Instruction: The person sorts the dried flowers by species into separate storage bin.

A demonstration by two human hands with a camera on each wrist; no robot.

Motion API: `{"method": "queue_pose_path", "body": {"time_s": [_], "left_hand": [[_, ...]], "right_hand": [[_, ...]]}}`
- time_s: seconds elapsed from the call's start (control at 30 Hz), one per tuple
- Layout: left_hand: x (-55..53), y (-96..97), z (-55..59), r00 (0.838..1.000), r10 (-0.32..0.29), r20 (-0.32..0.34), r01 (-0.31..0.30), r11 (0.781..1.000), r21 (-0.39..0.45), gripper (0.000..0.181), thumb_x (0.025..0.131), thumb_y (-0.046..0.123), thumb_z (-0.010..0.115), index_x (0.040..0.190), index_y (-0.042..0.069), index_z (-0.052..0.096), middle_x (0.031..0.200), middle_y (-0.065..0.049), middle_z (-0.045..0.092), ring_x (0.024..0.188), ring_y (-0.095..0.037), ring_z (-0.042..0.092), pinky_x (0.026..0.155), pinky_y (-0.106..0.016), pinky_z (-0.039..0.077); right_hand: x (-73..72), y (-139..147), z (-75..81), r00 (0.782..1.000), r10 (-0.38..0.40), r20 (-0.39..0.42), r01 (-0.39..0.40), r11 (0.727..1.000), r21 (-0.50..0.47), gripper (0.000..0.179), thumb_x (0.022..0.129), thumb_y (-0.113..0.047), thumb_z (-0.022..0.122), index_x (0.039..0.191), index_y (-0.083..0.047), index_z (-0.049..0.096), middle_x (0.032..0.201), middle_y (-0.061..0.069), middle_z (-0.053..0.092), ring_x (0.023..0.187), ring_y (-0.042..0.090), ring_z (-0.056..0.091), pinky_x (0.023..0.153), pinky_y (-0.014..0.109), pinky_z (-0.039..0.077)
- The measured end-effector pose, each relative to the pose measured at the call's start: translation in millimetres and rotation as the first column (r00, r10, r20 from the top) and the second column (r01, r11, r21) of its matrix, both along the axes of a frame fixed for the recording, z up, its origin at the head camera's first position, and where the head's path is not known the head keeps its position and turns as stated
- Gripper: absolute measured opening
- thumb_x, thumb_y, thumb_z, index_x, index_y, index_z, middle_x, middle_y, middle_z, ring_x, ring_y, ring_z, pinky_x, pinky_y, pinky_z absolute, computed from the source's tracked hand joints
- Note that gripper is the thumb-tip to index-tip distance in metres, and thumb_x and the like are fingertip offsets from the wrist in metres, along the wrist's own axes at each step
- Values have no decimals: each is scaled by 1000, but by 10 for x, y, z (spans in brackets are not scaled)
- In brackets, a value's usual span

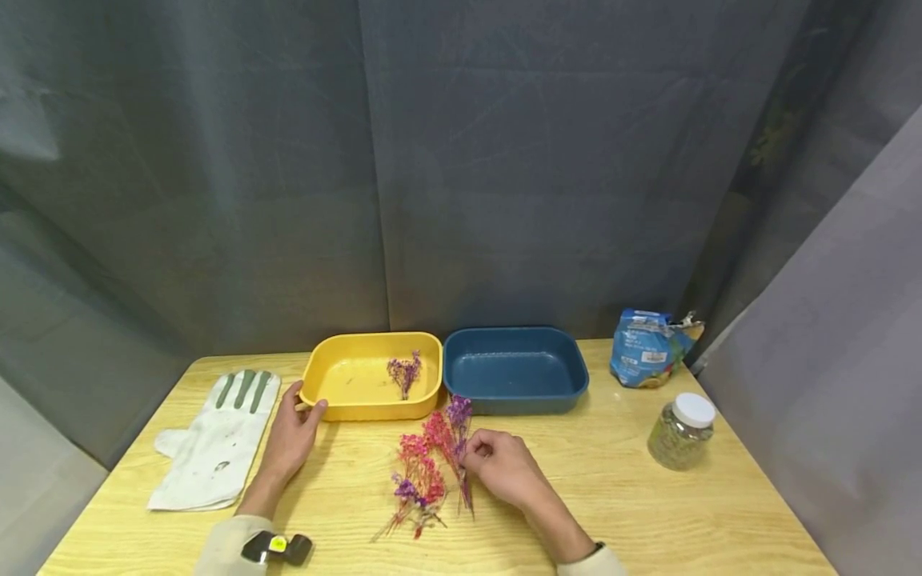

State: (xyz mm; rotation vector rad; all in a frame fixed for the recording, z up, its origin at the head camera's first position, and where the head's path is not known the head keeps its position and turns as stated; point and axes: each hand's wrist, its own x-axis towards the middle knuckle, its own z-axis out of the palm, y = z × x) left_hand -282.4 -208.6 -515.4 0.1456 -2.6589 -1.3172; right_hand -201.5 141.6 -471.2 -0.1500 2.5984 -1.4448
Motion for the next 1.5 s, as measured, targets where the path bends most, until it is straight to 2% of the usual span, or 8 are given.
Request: {"method": "queue_pose_path", "body": {"time_s": [0.13, 0.37, 0.63, 0.8, 0.93, 1.13, 1.3, 1.5], "left_hand": [[-1, -5, -5, 1000, -1, -1, 1, 1000, -1, 75, 98, 50, 48, 153, 10, 18, 135, -17, 46, 109, -27, 55, 92, -43, 43], [4, 4, -1, 1000, 2, 1, -2, 1000, 3, 73, 98, 48, 49, 153, 11, 18, 137, -16, 45, 108, -27, 55, 91, -42, 44], [8, 16, 14, 1000, 2, -7, -2, 1000, -1, 74, 98, 50, 48, 153, 10, 19, 136, -17, 46, 106, -27, 55, 89, -41, 44], [0, 13, 7, 1000, -5, 2, 5, 1000, 12, 74, 98, 48, 49, 153, 11, 18, 139, -17, 44, 109, -27, 56, 92, -42, 44], [-1, 10, -1, 1000, -10, 4, 10, 1000, 10, 74, 98, 49, 48, 153, 10, 17, 140, -18, 43, 112, -28, 55, 93, -44, 45], [-2, 9, -9, 1000, -7, -6, 7, 1000, 15, 75, 98, 50, 48, 153, 10, 18, 141, -19, 42, 113, -29, 55, 94, -45, 45], [9, 14, -19, 1000, -10, -13, 10, 1000, 26, 75, 98, 50, 49, 153, 9, 18, 141, -19, 42, 113, -29, 56, 93, -45, 45], [12, 12, -2, 1000, -6, -4, 6, 1000, 25, 74, 98, 48, 49, 153, 11, 18, 140, -17, 43, 112, -27, 55, 93, -43, 44]], "right_hand": [[-20, 4, -7, 999, 19, 40, -15, 996, -91, 5, 89, -14, 59, 89, -10, 61, 75, 13, 66, 66, 23, 62, 49, 23, 37], [-20, -23, -35, 999, 49, 24, -43, 980, -196, 8, 90, -10, 59, 95, -4, 59, 79, 7, 66, 71, 22, 63, 51, 25, 42], [-13, -19, 21, 998, 63, 19, -52, 936, -349, 20, 89, -6, 61, 106, 3, 54, 88, 9, 64, 76, 17, 62, 73, 38, 56], [-32, -4, 53, 997, 73, 13, -62, 915, -400, 29, 90, -8, 64, 113, 5, 51, 91, 9, 66, 82, 15, 65, 74, 31, 55], [-70, -8, 69, 997, 71, 16, -58, 909, -412, 39, 89, -13, 69, 119, 3, 51, 92, 7, 66, 82, 14, 65, 75, 28, 54], [-158, -55, 99, 999, 35, 22, -24, 923, -384, 46, 86, -19, 73, 126, -4, 55, 91, 5, 65, 80, 14, 63, 74, 28, 53], [-250, -128, 107, 1000, -13, 22, 20, 936, -351, 45, 86, -21, 73, 127, -7, 60, 93, 6, 65, 83, 15, 60, 72, 29, 51], [-387, -228, 118, 999, -47, 26, 53, 933, -357, 40, 86, -20, 73, 123, -9, 63, 92, 5, 65, 79, 14, 58, 68, 28, 48]]}}
